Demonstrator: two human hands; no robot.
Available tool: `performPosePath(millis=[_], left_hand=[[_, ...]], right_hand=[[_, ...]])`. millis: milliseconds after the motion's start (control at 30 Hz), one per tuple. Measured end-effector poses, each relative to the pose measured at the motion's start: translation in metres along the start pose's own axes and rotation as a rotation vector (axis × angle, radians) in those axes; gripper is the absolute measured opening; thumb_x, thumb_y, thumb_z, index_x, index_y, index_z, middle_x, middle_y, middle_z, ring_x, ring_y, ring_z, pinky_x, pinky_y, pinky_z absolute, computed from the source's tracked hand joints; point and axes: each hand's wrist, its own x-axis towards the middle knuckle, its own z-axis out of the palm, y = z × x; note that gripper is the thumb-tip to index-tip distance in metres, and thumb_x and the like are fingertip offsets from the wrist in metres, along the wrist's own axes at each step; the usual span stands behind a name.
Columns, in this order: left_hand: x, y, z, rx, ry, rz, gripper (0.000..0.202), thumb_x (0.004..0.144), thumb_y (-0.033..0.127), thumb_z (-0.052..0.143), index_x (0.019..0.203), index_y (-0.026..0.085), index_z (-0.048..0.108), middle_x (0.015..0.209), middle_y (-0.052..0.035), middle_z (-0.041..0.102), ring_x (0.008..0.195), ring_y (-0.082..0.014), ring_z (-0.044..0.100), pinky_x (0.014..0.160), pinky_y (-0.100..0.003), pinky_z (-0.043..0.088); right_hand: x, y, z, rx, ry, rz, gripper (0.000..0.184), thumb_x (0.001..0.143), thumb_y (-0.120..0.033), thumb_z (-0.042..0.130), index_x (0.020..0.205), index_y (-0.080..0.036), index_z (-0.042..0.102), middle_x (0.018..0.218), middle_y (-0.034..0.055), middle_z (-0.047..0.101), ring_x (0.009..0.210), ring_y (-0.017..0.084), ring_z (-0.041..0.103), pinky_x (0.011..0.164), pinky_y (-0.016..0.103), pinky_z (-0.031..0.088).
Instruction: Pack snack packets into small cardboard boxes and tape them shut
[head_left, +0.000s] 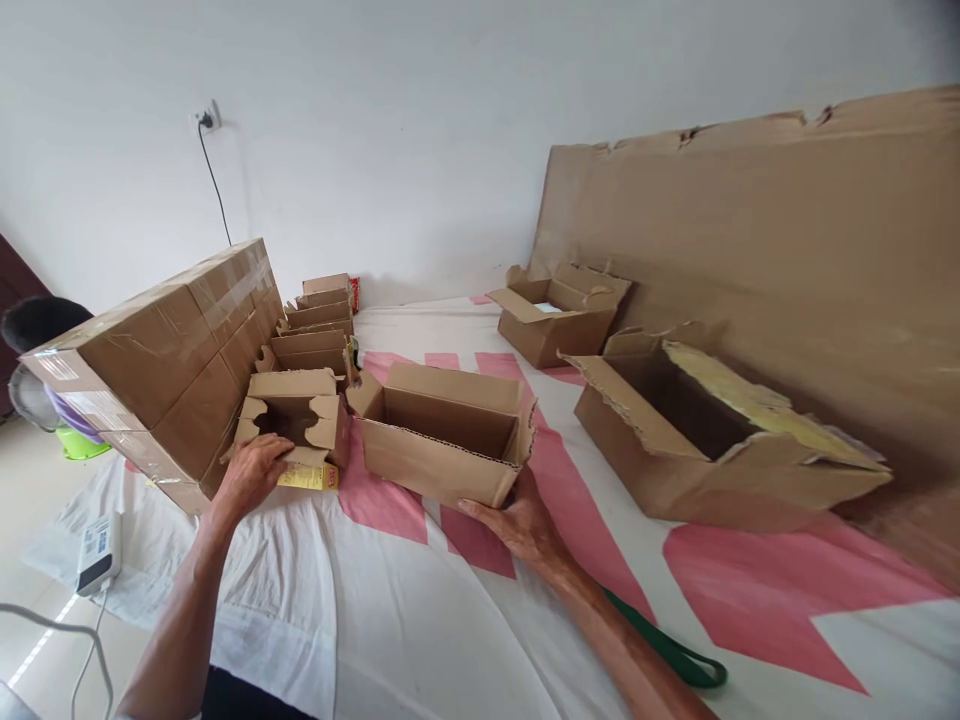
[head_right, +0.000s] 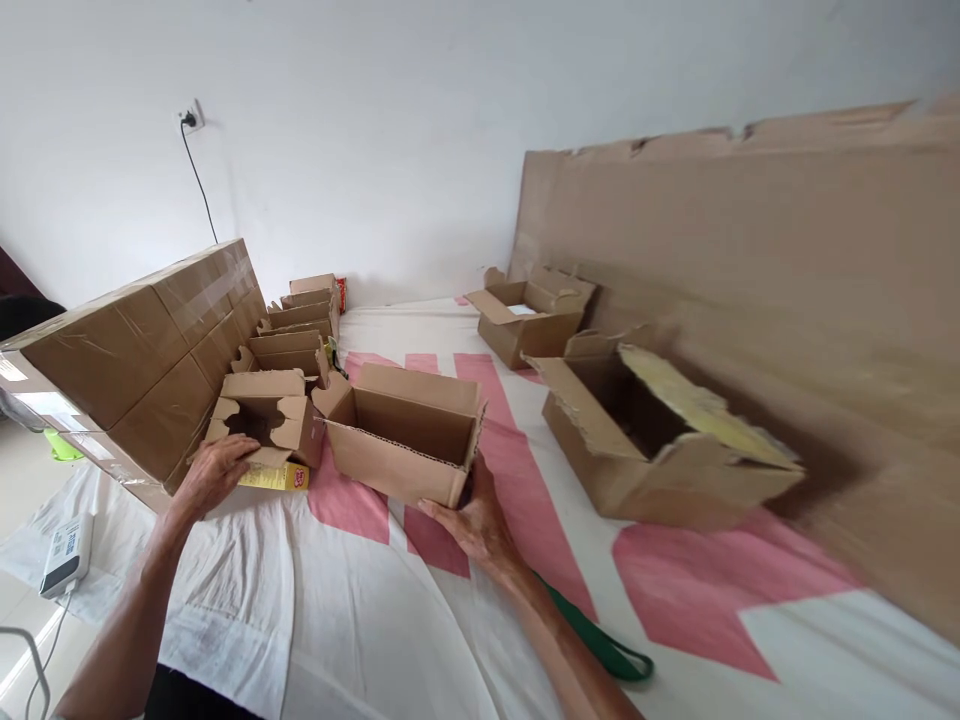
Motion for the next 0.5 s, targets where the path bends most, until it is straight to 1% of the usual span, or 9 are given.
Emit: performPosePath(millis=[67,133,200,300,400,467,500], left_hand=[[0.019,0.001,-0.009,0.050,0.034,-0.037,0.025,0.100,0.016,0.059,0.111,0.024,0.080,0.118,-0.0083,0.083,0.117,-0.0272,0.075,0.106,-0.043,0.052],[0.038,0.004,-0.013,0.098,0.067,-0.079,0.021,0.099,0.018,0.061,0.105,0.023,0.080,0.110,-0.0084,0.083,0.112,-0.0278,0.075,0.105,-0.044,0.051],[0.054,0.005,-0.013,0.121,0.085,-0.105,0.019,0.096,0.017,0.065,0.105,0.023,0.080,0.112,-0.0095,0.082,0.115,-0.0299,0.073,0.107,-0.046,0.050],[0.069,0.004,-0.010,0.137,0.108,-0.135,0.023,0.093,0.018,0.069,0.112,0.024,0.079,0.122,-0.0112,0.079,0.125,-0.0325,0.069,0.111,-0.049,0.048],[0.066,0.003,-0.013,0.154,0.163,-0.166,0.032,0.091,0.022,0.073,0.123,0.025,0.076,0.138,-0.0127,0.072,0.131,-0.0337,0.064,0.109,-0.049,0.051],[0.053,0.007,-0.018,0.157,0.254,-0.173,0.035,0.093,0.026,0.073,0.128,0.023,0.074,0.142,-0.0143,0.068,0.132,-0.0346,0.063,0.109,-0.049,0.052],[0.043,0.010,-0.020,0.155,0.307,-0.178,0.033,0.095,0.029,0.073,0.127,0.022,0.074,0.140,-0.0147,0.068,0.130,-0.0346,0.063,0.109,-0.048,0.053]], right_hand=[[0.000,0.000,0.000,0.015,-0.006,0.014,0.093,0.067,-0.050,0.092,0.149,-0.029,0.053,0.144,0.0135,0.065,0.130,0.039,0.064,0.109,0.056,0.057],[0.000,0.000,0.000,0.023,0.005,0.032,0.093,0.065,-0.050,0.093,0.147,-0.028,0.054,0.141,0.0131,0.067,0.129,0.038,0.064,0.108,0.055,0.057],[0.000,0.000,0.000,0.030,0.015,0.035,0.092,0.065,-0.050,0.093,0.145,-0.028,0.055,0.137,0.0128,0.068,0.128,0.037,0.064,0.107,0.053,0.057],[0.000,-0.002,0.000,0.047,0.006,0.022,0.088,0.066,-0.050,0.093,0.143,-0.027,0.055,0.136,0.0133,0.068,0.126,0.036,0.065,0.106,0.052,0.058],[0.000,-0.004,-0.001,0.056,-0.004,0.022,0.088,0.068,-0.050,0.093,0.144,-0.027,0.054,0.139,0.0137,0.068,0.126,0.036,0.065,0.106,0.052,0.058],[0.000,-0.003,-0.001,0.051,-0.005,0.029,0.088,0.068,-0.051,0.093,0.144,-0.028,0.054,0.140,0.0134,0.067,0.127,0.036,0.064,0.106,0.052,0.057],[-0.001,-0.003,-0.001,0.050,-0.005,0.031,0.088,0.068,-0.051,0.093,0.143,-0.028,0.054,0.139,0.0133,0.067,0.127,0.036,0.064,0.106,0.052,0.058]])
